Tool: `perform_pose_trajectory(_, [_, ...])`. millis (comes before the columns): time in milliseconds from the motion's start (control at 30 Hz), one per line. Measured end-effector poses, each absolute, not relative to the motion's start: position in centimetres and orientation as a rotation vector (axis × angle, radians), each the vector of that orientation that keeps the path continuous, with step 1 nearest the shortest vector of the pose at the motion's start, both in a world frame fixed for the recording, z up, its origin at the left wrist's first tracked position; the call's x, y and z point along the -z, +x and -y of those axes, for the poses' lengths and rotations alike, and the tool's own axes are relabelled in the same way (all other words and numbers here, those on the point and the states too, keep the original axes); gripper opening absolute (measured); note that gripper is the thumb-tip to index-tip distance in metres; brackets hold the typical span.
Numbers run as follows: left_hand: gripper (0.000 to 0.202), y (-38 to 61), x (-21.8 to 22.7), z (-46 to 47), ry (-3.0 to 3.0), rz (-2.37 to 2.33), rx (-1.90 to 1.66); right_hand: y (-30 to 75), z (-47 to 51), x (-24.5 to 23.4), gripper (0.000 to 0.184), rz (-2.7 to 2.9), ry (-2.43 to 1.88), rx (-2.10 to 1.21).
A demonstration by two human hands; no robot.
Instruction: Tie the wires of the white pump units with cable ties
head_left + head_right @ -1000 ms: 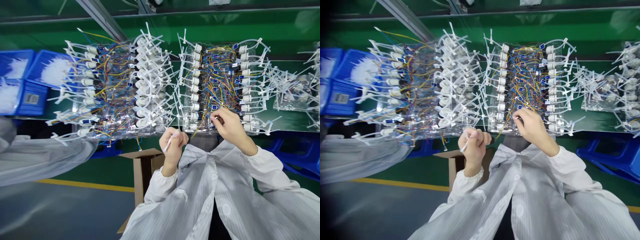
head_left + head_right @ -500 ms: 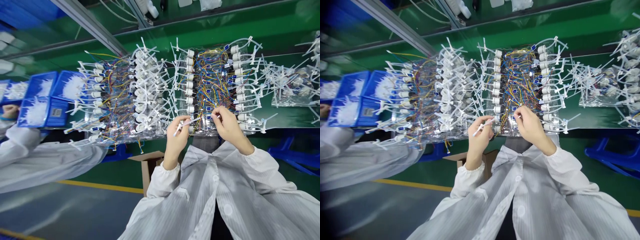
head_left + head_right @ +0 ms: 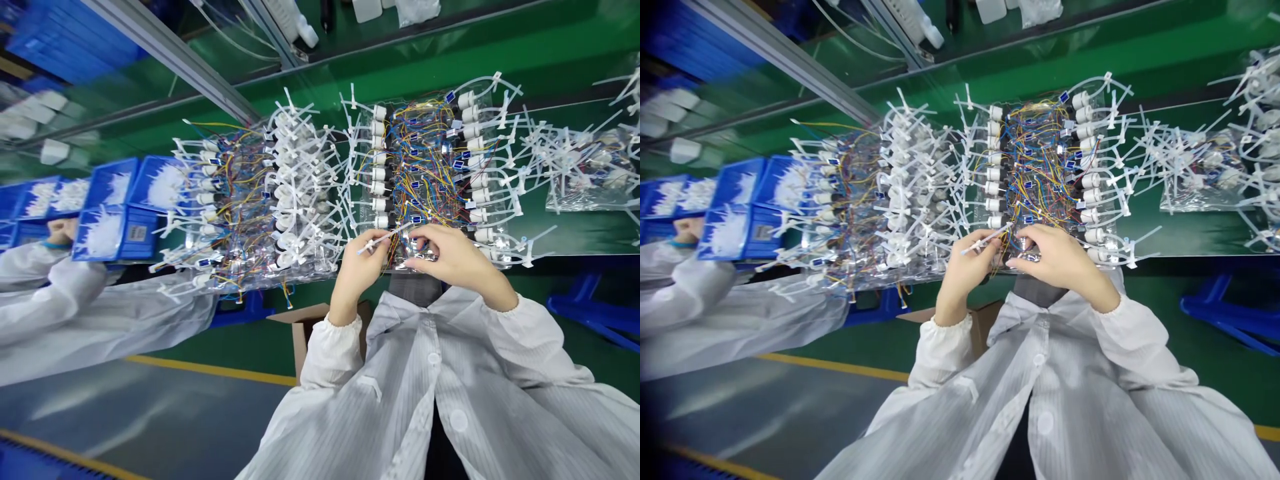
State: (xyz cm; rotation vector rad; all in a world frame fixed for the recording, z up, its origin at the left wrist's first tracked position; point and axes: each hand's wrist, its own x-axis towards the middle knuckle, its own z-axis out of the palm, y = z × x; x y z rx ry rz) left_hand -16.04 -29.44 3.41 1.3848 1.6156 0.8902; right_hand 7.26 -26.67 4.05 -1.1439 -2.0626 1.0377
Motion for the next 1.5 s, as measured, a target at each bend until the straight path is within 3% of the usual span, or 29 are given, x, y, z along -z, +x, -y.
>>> perform_pose_trajectory(67, [0.021, -16.2, -3.1, 29.5, 1.255, -1.574, -0.938, 7.3, 26.5, -4.5, 0.027, 1.973, -1.117, -1.022])
perform_pose_trajectory(233, [0.029, -16.2, -2.2, 29.7, 1.105, -1.530, -0.999, 6.4, 25.4, -5.3, 0.044, 1.857, -1.193, -1.070])
perform_pose_trajectory(400, [0.030, -16.1, -1.9, 29.7, 1.088, -1.506, -1.016, 4.3, 24.2, -5.5, 0.027, 2.037, -1.367, -0.974])
perform_pose_trajectory(667, [0.024, -15.9, -2.5, 29.8, 1.229, -1.550, -1.036, 2.6, 24.3, -4.5, 0.021, 2.172, -1.453, -0.885])
perform_pose_trajectory(867, [0.024, -15.9, -2.5, 29.8, 1.226, -1.534, -1.042, 2.6, 23.9, -3.9, 0.019, 2.098, -1.281, -0.877])
perform_pose_trajectory(1300, [0.031, -16.0, -2.5, 30.5, 1.290, -1.516, -1.104, 2.7, 25.6, -2.6, 0.021, 1.921, -0.871, -1.097])
perform_pose_trajectory(1500, [0.025, -15.8, -2.4, 30.7, 1.226, -1.560, -1.113, 3.1, 26.1, -1.9, 0.019, 1.619, -0.998, -1.360])
